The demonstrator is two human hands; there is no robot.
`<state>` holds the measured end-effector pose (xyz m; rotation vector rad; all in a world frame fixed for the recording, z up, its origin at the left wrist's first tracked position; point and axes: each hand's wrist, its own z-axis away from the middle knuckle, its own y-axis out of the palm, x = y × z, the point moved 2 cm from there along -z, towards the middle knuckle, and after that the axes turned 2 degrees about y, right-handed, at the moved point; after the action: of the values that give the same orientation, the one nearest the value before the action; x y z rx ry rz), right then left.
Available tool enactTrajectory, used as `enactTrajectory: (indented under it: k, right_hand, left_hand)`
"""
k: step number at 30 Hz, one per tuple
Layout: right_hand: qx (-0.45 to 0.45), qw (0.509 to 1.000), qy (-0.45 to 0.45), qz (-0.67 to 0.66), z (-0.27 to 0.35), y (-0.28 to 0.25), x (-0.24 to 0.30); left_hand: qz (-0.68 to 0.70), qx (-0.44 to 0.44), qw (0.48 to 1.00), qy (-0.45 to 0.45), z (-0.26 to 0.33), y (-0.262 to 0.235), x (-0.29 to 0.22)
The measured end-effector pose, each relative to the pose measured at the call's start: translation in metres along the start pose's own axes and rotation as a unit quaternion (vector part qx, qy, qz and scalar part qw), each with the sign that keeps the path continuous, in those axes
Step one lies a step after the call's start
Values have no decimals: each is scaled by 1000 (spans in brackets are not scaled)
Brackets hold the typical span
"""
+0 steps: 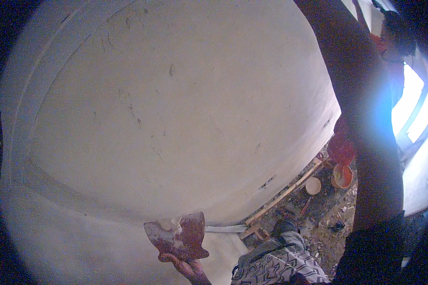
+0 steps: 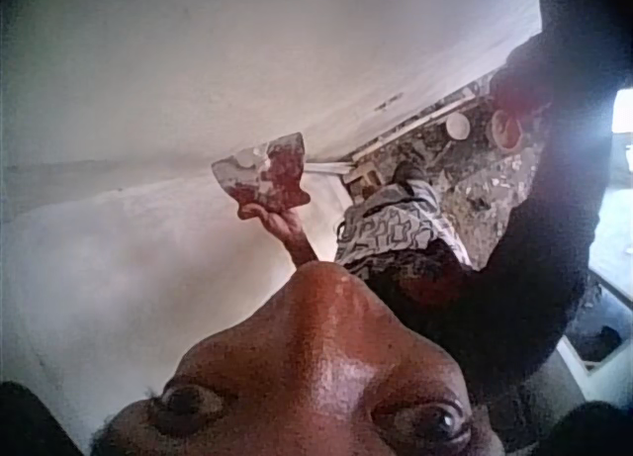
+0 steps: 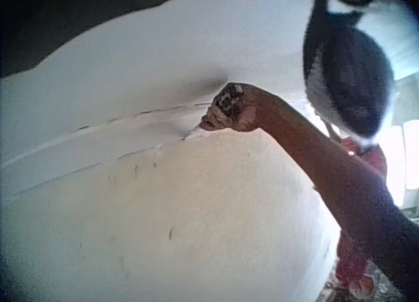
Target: The person applies plaster to a ceiling using a hawk and a trowel. They repeatedly scoop plaster from the hawk and spread it onto the ceiling surface in smooth strokes.
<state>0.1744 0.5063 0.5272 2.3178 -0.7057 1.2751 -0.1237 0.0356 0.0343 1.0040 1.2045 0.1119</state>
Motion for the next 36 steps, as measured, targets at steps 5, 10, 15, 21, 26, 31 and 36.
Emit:
enactTrajectory:
  k: [5,10,15,21,26,31,36]
  right_hand:
    - [-34,993,4,-111,6,5,-31]
    - [-268,945,-122,144,71,17,-63]
    - [-320,932,-169,10,47,22,-172]
    - [-383,891,-242,-15,27,47,-195]
    - [-414,863,-284,-54,-4,48,-209]
    - [-416,862,-277,-83,-14,81,-217]
    - [-406,872,-269,-48,-18,111,-221]
  left_hand:
    - [-9,-25,999,18,11,-5,-4]
    - [-2,-3,1000,7,-6,-14,9]
    - [2,-67,997,30,6,-17,0]
    - [38,-138,988,-61,12,11,-8]
    - [34,-135,990,-32,15,15,-5]
    - [322,136,932,-92,9,-25,6]
    - [62,-154,986,-26,14,12,-2]
